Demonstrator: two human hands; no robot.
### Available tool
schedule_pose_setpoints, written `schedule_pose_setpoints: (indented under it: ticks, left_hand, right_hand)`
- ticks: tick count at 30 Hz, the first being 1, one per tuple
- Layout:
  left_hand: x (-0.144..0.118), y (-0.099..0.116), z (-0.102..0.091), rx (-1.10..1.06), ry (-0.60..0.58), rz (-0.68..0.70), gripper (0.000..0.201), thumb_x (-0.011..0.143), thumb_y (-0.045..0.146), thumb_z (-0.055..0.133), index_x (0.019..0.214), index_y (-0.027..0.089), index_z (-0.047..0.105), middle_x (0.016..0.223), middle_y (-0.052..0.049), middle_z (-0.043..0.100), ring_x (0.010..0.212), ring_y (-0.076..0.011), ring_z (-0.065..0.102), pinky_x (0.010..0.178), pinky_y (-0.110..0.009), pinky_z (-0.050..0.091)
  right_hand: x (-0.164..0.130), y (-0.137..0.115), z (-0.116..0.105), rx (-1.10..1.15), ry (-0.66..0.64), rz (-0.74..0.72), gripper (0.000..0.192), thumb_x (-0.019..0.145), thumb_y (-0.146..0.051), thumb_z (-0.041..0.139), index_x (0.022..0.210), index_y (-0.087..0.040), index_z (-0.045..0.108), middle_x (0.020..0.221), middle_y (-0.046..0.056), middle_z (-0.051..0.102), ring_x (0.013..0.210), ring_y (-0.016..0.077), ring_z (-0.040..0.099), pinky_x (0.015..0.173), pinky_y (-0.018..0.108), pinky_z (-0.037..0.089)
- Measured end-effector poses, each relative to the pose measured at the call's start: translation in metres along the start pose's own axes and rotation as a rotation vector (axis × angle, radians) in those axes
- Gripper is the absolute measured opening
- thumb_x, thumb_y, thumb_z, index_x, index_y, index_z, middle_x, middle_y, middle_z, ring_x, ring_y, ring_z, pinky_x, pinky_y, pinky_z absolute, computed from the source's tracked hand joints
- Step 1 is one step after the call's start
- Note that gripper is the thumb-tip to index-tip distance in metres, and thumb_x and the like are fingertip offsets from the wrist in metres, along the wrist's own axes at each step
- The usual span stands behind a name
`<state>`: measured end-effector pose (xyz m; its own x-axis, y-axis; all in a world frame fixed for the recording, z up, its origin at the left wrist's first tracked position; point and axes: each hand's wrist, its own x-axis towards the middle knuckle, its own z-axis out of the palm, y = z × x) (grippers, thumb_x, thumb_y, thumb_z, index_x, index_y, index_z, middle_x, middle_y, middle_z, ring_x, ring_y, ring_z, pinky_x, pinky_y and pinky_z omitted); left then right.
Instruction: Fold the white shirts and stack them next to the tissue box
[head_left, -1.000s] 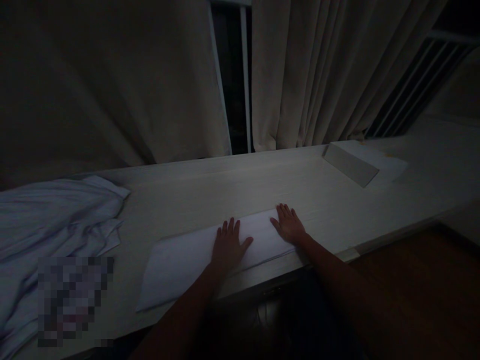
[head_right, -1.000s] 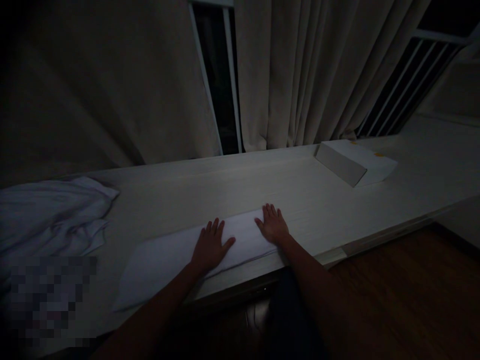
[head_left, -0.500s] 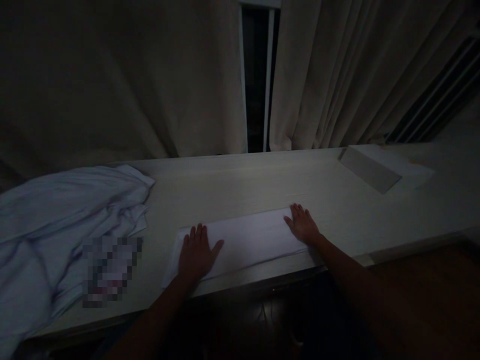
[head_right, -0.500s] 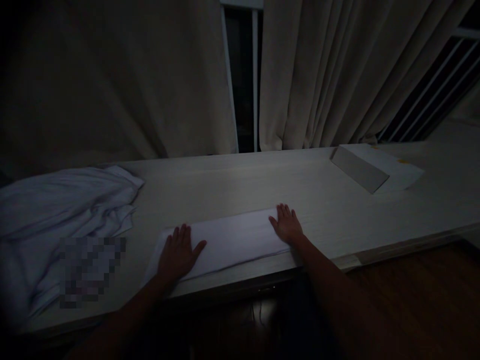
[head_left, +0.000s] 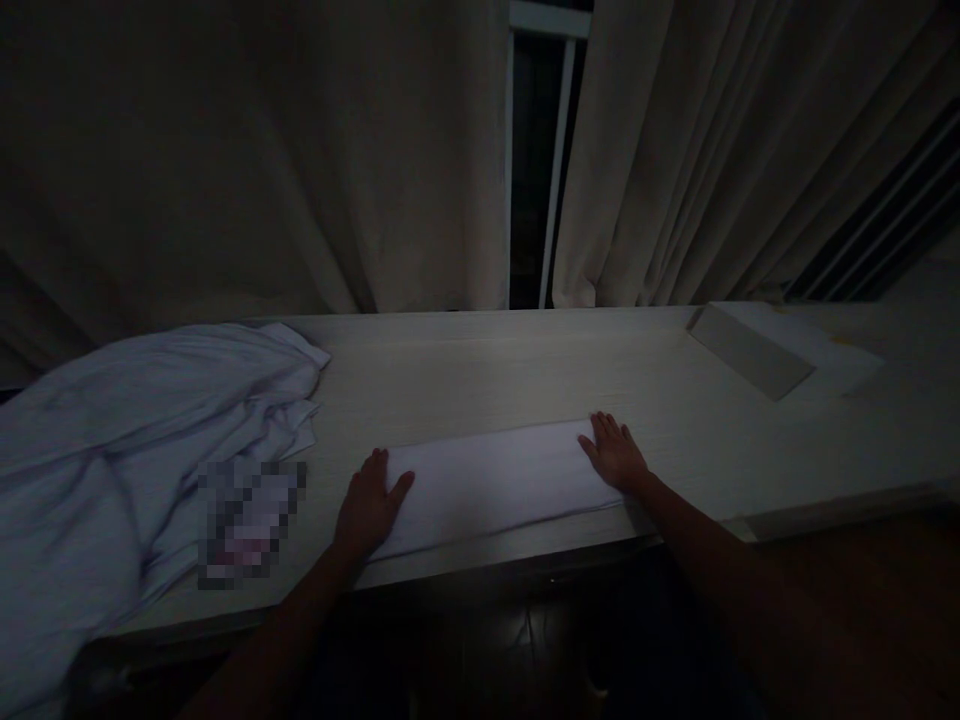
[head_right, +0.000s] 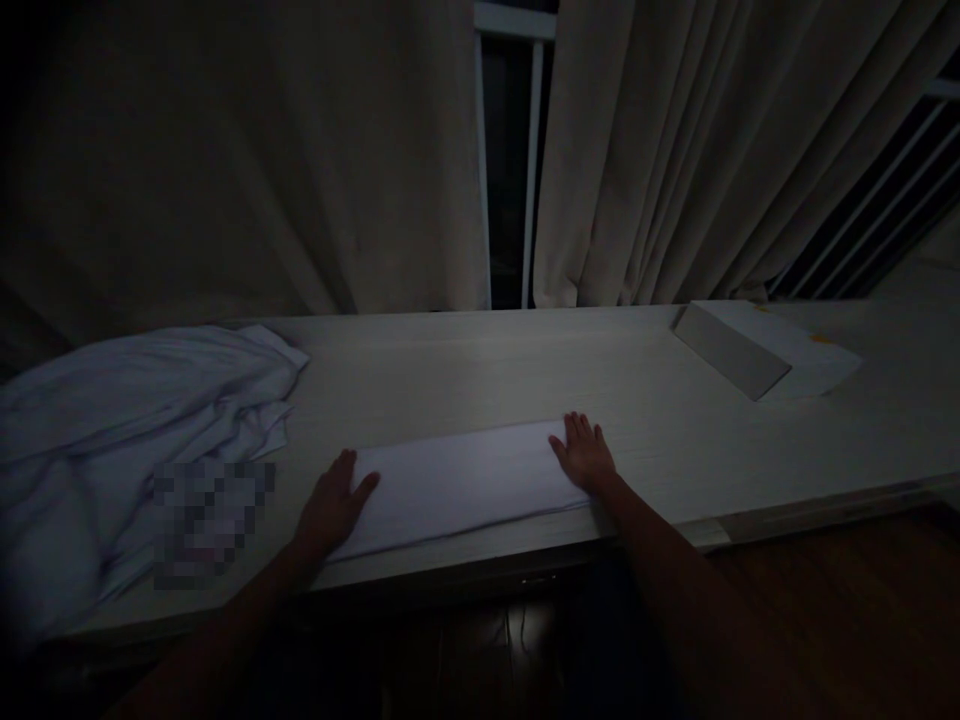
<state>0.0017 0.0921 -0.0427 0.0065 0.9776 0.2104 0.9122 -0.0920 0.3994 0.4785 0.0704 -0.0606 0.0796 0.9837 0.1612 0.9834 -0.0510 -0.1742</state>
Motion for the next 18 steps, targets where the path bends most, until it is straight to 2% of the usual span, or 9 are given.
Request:
schedule_pose_setpoints:
  ticks: [2, 4, 6, 9, 11, 13, 16, 18]
  left_hand:
    - [-0.009, -0.005, -0.015, -0.155, 0.077, -0.112, 0.071, 0.089, 0.059, 0.036, 0.143, 0.012, 0.041, 0.147, -0.015, 0.046, 0.132, -0.0276, 0.046, 0.108, -0.043, 0.038]
    - [-0.022, -0.013, -0.032, -0.254, 0.106, -0.222, 0.064, 0.088, 0.060, 0.039, 0.131, 0.015, 0.054, 0.131, -0.013, 0.060, 0.117, -0.0266, 0.058, 0.099, -0.041, 0.045]
    - [-0.036, -0.022, -0.048, -0.291, 0.059, -0.292, 0.056, 0.085, 0.062, 0.043, 0.114, 0.018, 0.063, 0.115, -0.009, 0.068, 0.105, -0.0254, 0.063, 0.092, -0.039, 0.049]
    - [-0.052, -0.034, -0.062, -0.266, -0.089, -0.334, 0.049, 0.081, 0.063, 0.048, 0.099, 0.022, 0.067, 0.101, -0.004, 0.071, 0.095, -0.0240, 0.065, 0.083, -0.035, 0.049]
    - [-0.057, -0.035, -0.064, -0.207, -0.186, -0.324, 0.049, 0.079, 0.066, 0.050, 0.094, 0.023, 0.068, 0.094, -0.003, 0.072, 0.090, -0.0235, 0.066, 0.078, -0.033, 0.048]
    - [-0.058, -0.034, -0.061, -0.135, -0.235, -0.275, 0.052, 0.076, 0.070, 0.050, 0.087, 0.022, 0.068, 0.089, -0.004, 0.071, 0.085, -0.0231, 0.066, 0.076, -0.032, 0.046]
    - [-0.056, -0.033, -0.053, -0.071, -0.214, -0.171, 0.052, 0.077, 0.069, 0.049, 0.080, 0.020, 0.066, 0.089, -0.006, 0.070, 0.085, -0.0227, 0.064, 0.076, -0.032, 0.045]
    - [-0.053, -0.034, -0.049, -0.077, -0.188, -0.163, 0.050, 0.079, 0.066, 0.048, 0.083, 0.020, 0.067, 0.094, -0.007, 0.069, 0.087, -0.0222, 0.063, 0.076, -0.031, 0.044]
  right_hand:
    - [0.000, 0.000, 0.000, -0.007, 0.003, 0.000, 0.079, 0.096, -0.064, 0.015, 0.153, -0.009, 0.023, 0.159, 0.014, 0.020, 0.148, 0.0284, 0.010, 0.118, 0.048, 0.008]
    - [-0.001, 0.000, 0.000, -0.015, 0.005, -0.003, 0.079, 0.096, -0.063, 0.015, 0.153, -0.009, 0.023, 0.159, 0.014, 0.020, 0.148, 0.0286, 0.010, 0.118, 0.049, 0.008]
    - [-0.001, -0.001, 0.000, -0.022, 0.009, -0.009, 0.078, 0.096, -0.063, 0.016, 0.153, -0.009, 0.023, 0.159, 0.014, 0.019, 0.148, 0.0289, 0.010, 0.118, 0.049, 0.008]
    - [-0.002, -0.001, 0.001, -0.044, 0.007, -0.013, 0.078, 0.097, -0.062, 0.015, 0.153, -0.008, 0.024, 0.159, 0.015, 0.021, 0.147, 0.0293, 0.011, 0.118, 0.049, 0.009]
    - [-0.002, -0.001, 0.002, -0.067, 0.007, -0.010, 0.078, 0.097, -0.061, 0.014, 0.153, -0.008, 0.024, 0.159, 0.015, 0.021, 0.147, 0.0291, 0.011, 0.118, 0.050, 0.010]
    - [-0.002, 0.000, 0.003, -0.089, 0.007, -0.005, 0.077, 0.097, -0.061, 0.012, 0.153, -0.009, 0.023, 0.159, 0.014, 0.021, 0.147, 0.0290, 0.012, 0.117, 0.051, 0.012]
    - [-0.002, -0.001, -0.002, -0.120, 0.004, -0.009, 0.076, 0.097, -0.059, 0.013, 0.152, -0.008, 0.024, 0.158, 0.015, 0.022, 0.147, 0.0299, 0.013, 0.117, 0.052, 0.012]
    - [-0.003, -0.006, -0.009, -0.149, 0.023, -0.015, 0.075, 0.098, -0.058, 0.014, 0.151, -0.007, 0.028, 0.158, 0.017, 0.023, 0.147, 0.0314, 0.013, 0.116, 0.055, 0.010]
